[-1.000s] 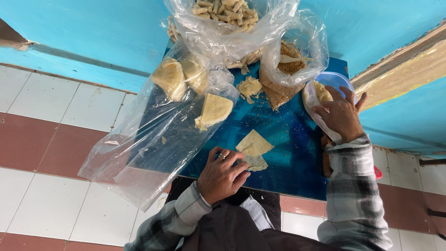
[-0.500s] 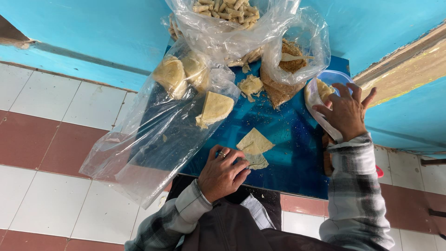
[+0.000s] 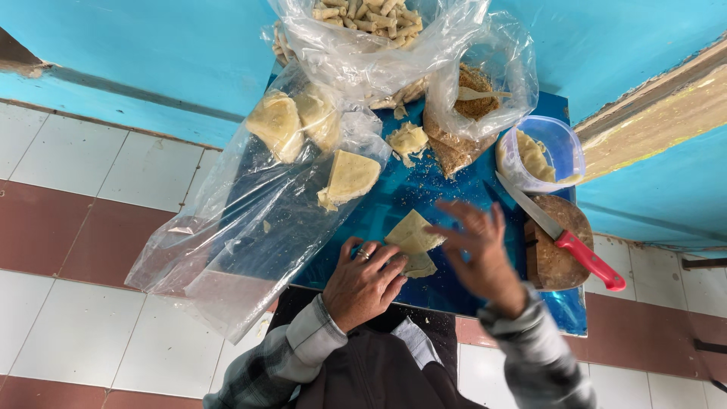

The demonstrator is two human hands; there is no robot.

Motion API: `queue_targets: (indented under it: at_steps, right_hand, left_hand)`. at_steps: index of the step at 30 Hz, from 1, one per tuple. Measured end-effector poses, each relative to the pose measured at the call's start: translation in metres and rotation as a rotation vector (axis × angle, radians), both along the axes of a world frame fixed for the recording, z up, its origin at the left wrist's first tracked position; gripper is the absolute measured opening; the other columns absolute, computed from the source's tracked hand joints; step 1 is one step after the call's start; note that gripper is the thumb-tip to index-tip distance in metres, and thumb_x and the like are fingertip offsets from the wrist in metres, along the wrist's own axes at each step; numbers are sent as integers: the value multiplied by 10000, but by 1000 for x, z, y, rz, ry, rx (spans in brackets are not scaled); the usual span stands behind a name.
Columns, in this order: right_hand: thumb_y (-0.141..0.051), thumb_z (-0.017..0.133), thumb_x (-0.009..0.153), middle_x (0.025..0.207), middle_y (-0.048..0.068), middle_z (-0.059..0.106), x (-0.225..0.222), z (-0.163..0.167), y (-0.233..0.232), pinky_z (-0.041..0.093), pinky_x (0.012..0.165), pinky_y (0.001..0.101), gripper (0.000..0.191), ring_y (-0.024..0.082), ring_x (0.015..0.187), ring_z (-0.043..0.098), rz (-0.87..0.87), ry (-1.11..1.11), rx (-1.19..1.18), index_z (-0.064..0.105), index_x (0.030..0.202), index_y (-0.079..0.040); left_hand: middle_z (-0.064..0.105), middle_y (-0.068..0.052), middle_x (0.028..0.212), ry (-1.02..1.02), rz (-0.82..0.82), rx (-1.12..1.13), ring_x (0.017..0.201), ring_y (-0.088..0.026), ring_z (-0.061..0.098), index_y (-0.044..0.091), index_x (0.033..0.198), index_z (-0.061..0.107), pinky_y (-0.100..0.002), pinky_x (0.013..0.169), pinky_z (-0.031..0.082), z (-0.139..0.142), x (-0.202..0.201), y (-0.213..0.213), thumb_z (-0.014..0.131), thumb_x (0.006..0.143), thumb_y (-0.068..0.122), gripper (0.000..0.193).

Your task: The person folds and shapes small square pieces of dough on a plastic-covered table, then uses a spoon to scoop brown filling from a bag and places it onto a dough piece, pressing and folding the dough around the filling. Finished filled dough pieces are set aside while the person continues with more dough squares.

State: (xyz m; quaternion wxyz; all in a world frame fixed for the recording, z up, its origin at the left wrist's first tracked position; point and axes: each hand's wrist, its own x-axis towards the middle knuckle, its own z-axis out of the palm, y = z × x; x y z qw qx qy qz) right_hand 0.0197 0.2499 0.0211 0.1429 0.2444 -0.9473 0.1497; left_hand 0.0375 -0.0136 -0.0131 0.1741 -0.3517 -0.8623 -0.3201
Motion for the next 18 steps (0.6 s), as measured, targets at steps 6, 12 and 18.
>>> queue_targets:
  at_steps: [6, 12, 18]
  right_hand:
    - [-131, 673, 808, 1554, 5, 474, 18, -6, -34, 169, 1146, 727, 570, 301, 1412, 411, -88, 122, 366, 686, 1336, -342]
    - [-118, 674, 873, 1607, 1, 427, 10, -6, -26, 155, 1208, 702, 567, 288, 1459, 386, -17, 225, 415, 629, 1371, -385]
    - [-78, 677, 813, 1587, 13, 436, 1, -6, -23, 153, 1180, 704, 668, 301, 1443, 388, -35, 162, 456, 632, 1409, -376]
  left_hand:
    - [637, -30, 1229, -24, -7, 16, 1138, -231, 574, 117, 1158, 703, -509, 1049, 368, -2, 0, -1, 732, 920, 286, 293]
    - [639, -28, 1221, -21, -2, 22, 1132, -233, 573, 123, 1133, 713, -515, 1045, 363, -4, 0, 1, 733, 914, 290, 276]
    - [637, -41, 1242, -9, -8, 30, 1132, -233, 576, 107, 1151, 711, -505, 1049, 366, -2, 0, -1, 731, 920, 283, 291]
